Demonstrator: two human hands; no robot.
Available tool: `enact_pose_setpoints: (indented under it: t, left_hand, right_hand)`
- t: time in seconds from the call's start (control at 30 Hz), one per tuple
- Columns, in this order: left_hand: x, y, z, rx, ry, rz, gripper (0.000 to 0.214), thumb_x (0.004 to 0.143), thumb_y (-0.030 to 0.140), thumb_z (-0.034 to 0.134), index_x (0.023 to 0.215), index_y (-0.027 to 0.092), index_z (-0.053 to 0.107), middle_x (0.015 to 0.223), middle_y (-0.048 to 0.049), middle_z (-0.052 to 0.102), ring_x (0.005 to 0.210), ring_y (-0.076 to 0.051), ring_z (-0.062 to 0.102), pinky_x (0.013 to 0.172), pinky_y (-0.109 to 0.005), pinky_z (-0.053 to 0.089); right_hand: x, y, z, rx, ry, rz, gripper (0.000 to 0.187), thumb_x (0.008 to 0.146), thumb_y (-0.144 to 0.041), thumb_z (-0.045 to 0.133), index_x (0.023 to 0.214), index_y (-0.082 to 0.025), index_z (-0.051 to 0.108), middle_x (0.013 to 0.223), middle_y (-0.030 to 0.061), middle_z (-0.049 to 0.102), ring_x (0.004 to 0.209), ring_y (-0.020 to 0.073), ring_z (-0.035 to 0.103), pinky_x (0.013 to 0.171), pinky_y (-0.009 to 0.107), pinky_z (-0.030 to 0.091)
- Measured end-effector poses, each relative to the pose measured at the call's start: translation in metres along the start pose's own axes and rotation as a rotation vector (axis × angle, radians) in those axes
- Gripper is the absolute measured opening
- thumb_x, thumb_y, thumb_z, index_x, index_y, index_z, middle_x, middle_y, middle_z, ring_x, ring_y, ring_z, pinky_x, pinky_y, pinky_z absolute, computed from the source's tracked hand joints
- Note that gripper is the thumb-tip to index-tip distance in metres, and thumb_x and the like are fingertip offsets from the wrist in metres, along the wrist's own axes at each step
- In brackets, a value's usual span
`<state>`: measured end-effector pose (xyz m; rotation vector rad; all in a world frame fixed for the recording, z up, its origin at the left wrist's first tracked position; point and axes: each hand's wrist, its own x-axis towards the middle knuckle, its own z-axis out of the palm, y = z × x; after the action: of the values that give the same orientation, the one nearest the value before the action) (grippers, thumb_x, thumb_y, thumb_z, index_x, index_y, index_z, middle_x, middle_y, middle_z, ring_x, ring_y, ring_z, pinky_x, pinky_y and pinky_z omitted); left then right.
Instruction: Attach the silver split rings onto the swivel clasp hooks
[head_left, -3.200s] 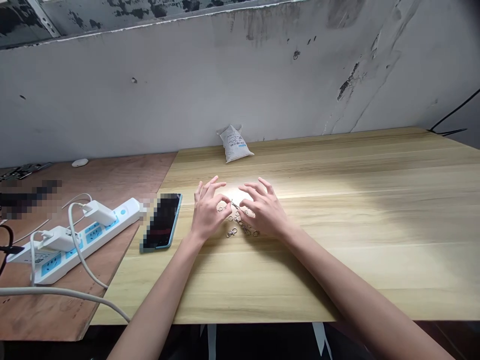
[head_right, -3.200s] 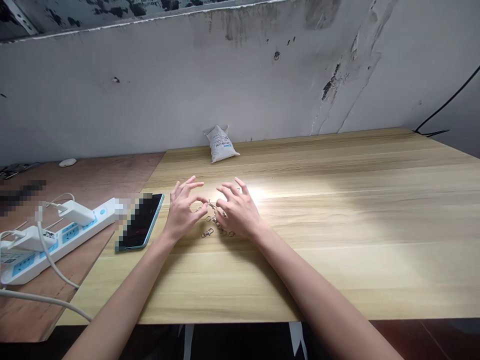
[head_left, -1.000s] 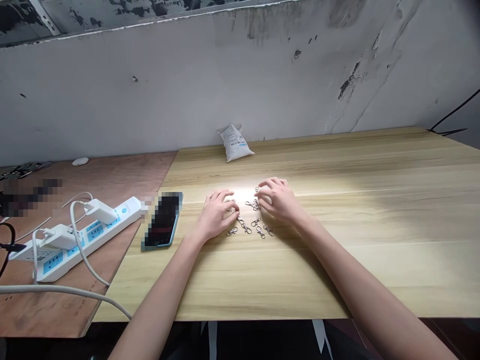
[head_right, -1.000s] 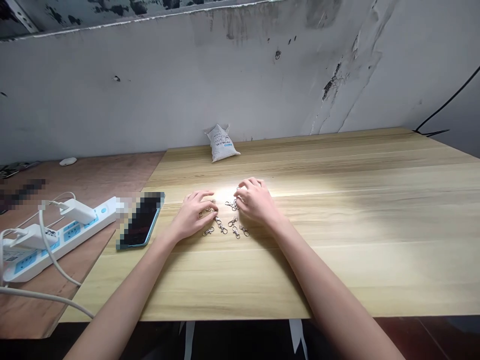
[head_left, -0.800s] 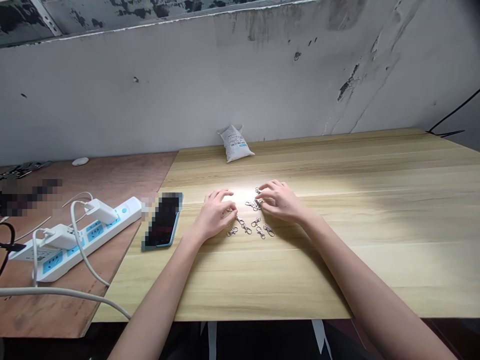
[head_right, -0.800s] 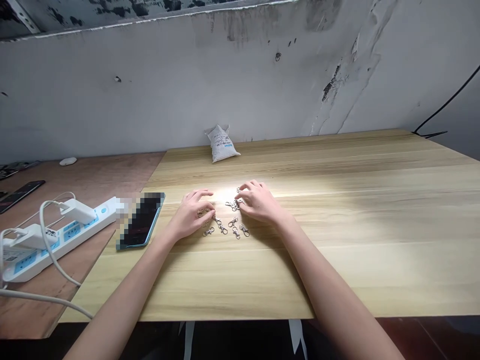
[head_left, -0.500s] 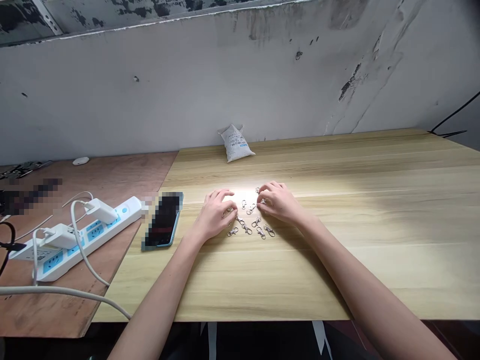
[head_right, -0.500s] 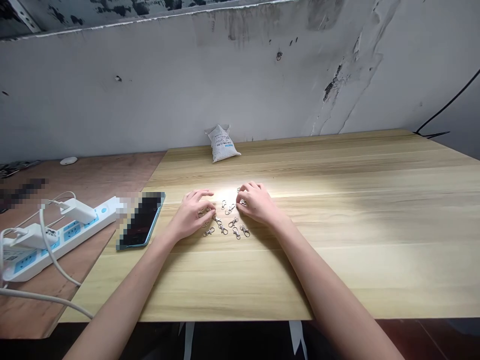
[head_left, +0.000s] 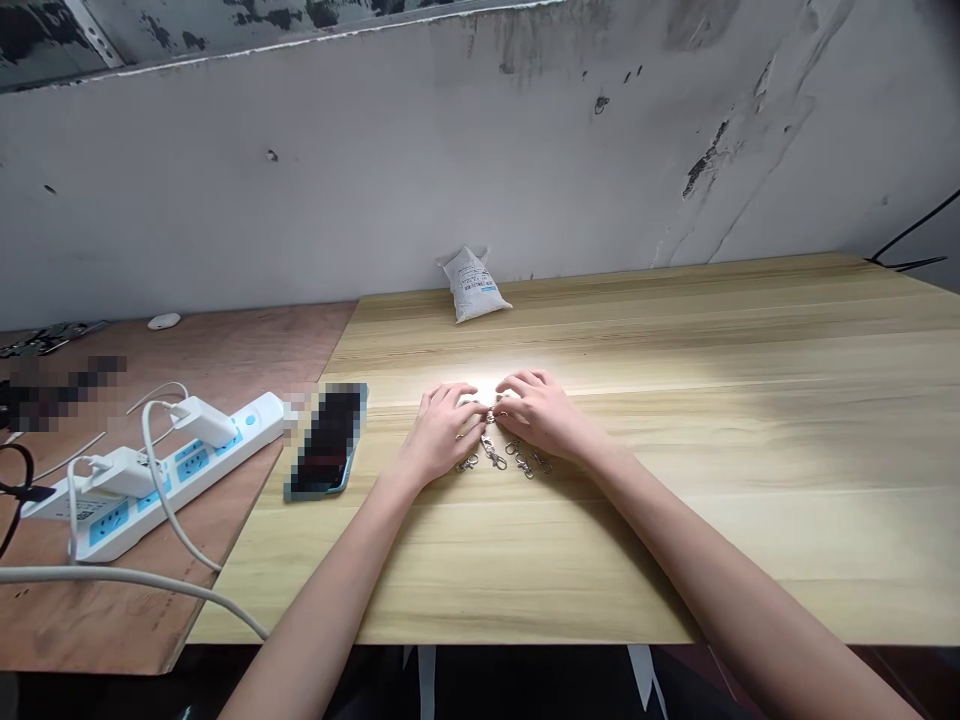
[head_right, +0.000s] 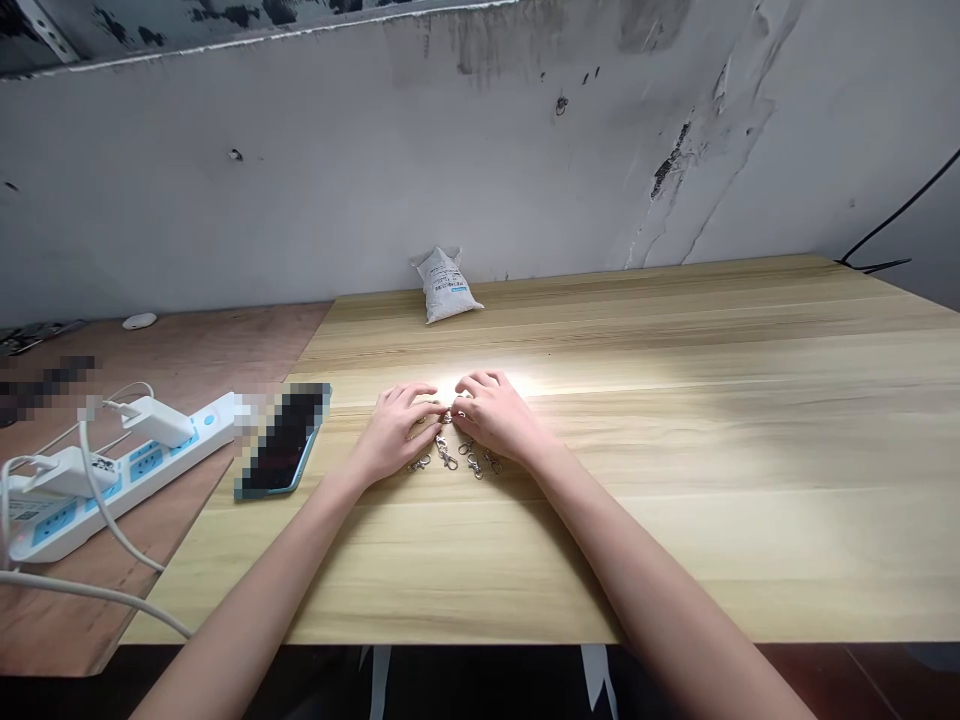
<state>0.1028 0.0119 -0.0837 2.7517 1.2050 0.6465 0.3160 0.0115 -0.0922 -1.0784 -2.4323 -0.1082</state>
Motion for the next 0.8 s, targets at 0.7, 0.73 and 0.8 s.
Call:
enact_pose_setpoints:
  t: [0.7,0.73,0.8]
  left_hand:
    - [0.005,0.009,-0.011,-0.259,0.213,-0.103,0.004,0.088,0.027,0.065,0.088,0.024,0.068,0.116,-0.0034,0.064,0.114,-0.022,0.056,0.102,-0.042,0.038]
    - [0.006,0.010,-0.011,-0.290,0.232,-0.128,0.004,0.088,0.027,0.065,0.088,0.024,0.068,0.115,-0.0035,0.064,0.114,-0.022,0.056,0.102,-0.042,0.038]
    - [0.006,0.011,-0.010,-0.335,0.256,-0.193,0.004,0.088,0.028,0.065,0.088,0.024,0.068,0.113,-0.0039,0.064,0.114,-0.022,0.056,0.102,-0.043,0.040]
  right_hand:
    - [0.003,-0.010,0.002,0.212,0.072,0.052,0.021,0.097,-0.034,0.052,0.097,-0.025,0.071,0.107,0.0056,0.068,0.101,0.0207,0.055,0.084,0.035,0.038]
    - [0.003,-0.011,0.002,0.220,0.087,0.057,0.021,0.097,-0.034,0.052,0.097,-0.025,0.071,0.104,0.0047,0.068,0.100,0.0202,0.055,0.083,0.034,0.038]
    - [0.004,-0.013,0.000,0.198,0.115,0.059,0.021,0.098,-0.033,0.052,0.097,-0.025,0.071,0.100,0.0035,0.069,0.098,0.0193,0.055,0.085,0.034,0.037]
